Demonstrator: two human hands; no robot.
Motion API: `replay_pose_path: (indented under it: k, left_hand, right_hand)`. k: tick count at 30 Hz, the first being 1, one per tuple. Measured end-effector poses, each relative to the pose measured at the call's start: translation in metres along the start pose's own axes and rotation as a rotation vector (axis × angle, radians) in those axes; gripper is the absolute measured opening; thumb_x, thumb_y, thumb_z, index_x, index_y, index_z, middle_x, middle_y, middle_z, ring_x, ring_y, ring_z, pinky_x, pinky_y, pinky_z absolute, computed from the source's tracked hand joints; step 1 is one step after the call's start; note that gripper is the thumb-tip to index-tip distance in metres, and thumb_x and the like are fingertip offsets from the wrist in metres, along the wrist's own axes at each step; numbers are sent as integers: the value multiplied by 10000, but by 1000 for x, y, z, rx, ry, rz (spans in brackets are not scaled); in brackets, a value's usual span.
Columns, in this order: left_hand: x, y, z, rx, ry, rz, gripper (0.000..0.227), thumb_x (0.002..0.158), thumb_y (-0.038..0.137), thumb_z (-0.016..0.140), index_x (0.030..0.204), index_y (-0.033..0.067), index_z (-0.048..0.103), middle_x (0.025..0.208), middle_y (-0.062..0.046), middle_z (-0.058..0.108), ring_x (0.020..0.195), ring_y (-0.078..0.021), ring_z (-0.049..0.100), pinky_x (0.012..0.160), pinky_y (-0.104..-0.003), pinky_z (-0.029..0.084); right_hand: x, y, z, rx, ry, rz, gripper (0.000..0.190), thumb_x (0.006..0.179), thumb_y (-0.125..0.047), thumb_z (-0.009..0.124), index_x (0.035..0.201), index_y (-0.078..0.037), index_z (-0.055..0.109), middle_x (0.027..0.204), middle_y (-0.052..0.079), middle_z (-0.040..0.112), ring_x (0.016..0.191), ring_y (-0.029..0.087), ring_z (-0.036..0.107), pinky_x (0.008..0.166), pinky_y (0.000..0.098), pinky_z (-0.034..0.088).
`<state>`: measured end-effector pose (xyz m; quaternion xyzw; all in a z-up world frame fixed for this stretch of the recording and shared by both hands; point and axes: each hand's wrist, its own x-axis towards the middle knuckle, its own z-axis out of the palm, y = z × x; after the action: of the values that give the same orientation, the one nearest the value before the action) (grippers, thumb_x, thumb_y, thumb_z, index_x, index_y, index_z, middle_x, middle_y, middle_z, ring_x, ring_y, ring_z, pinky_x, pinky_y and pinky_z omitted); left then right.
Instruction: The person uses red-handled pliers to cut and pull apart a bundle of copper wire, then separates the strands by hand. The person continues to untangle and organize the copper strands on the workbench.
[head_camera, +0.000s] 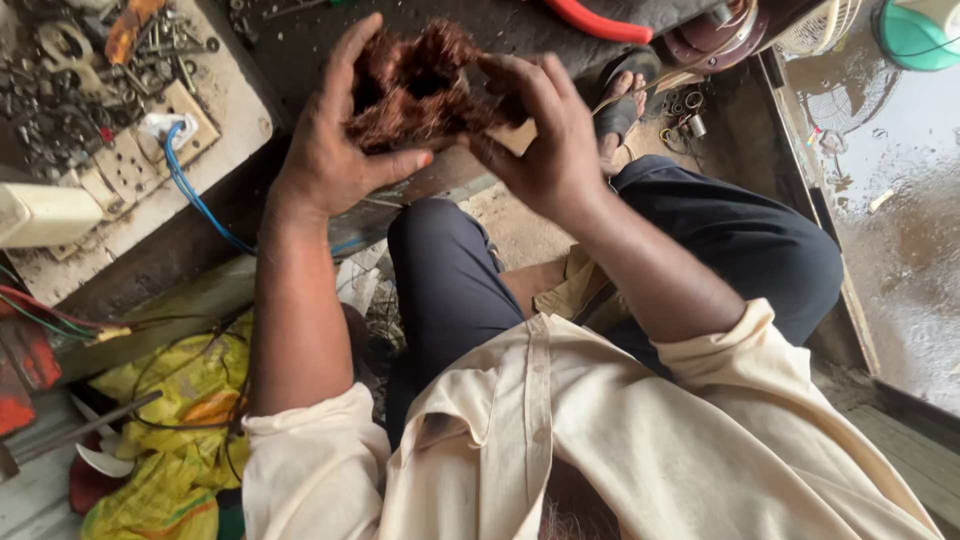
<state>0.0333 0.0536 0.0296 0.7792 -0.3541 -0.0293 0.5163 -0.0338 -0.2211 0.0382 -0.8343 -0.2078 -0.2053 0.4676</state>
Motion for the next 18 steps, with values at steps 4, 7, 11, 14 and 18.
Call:
replay_pose_path:
  k: [4, 7, 11, 14, 18]
  left_hand:
    - [2, -2, 9, -2, 66, 79, 1132, 835, 326, 1014, 1654, 163, 249, 1692, -121, 374, 1595, -259, 389, 1364, -429, 373]
    - [3, -3, 11, 88, 103, 60, 1137, 826, 296, 1042, 1645, 113, 275, 1685, -155, 368, 1595, -298, 350, 1372, -443, 301]
    - [5, 0, 9, -82, 62, -1, 1073, 882, 308, 1011, 1646, 110, 285, 1671, -141, 424, 1590, -280, 415, 1380, -398, 377]
    - [7, -1, 7, -114, 37, 3, 1056, 901, 302, 992, 1646, 108, 269, 1665, -137, 437, 1571, -272, 416, 1363, -386, 379]
    - [7, -8, 5, 7, 21, 123, 1058, 916, 256, 974, 1662, 134, 235, 1691, -110, 402, 1598, -233, 371, 1348, -367, 331]
  right_hand:
    - [16, 6, -12, 42, -102, -145, 415, 998, -81, 873, 1349, -22, 659, 1263, 122, 631, 1145, 258, 705, 956, 345, 614]
    - [28, 12, -24, 148, -212, -132, 345, 1054, -49, 828, 1347, 5, 653, 1347, 156, 641, 1155, 248, 741, 968, 322, 620]
    - [34, 9, -28, 87, -243, -141, 306, 1062, 2, 785, 1333, 4, 644, 1283, 137, 670, 1141, 256, 746, 951, 318, 624]
    - [37, 8, -26, 114, -215, -150, 335, 1067, 52, 742, 1349, -11, 571, 1283, 135, 683, 1188, 251, 740, 1000, 313, 618]
    - [30, 9, -19, 144, -145, -71, 446, 1067, 95, 738, 1396, -11, 455, 1299, 138, 682, 1245, 254, 731, 1062, 330, 603]
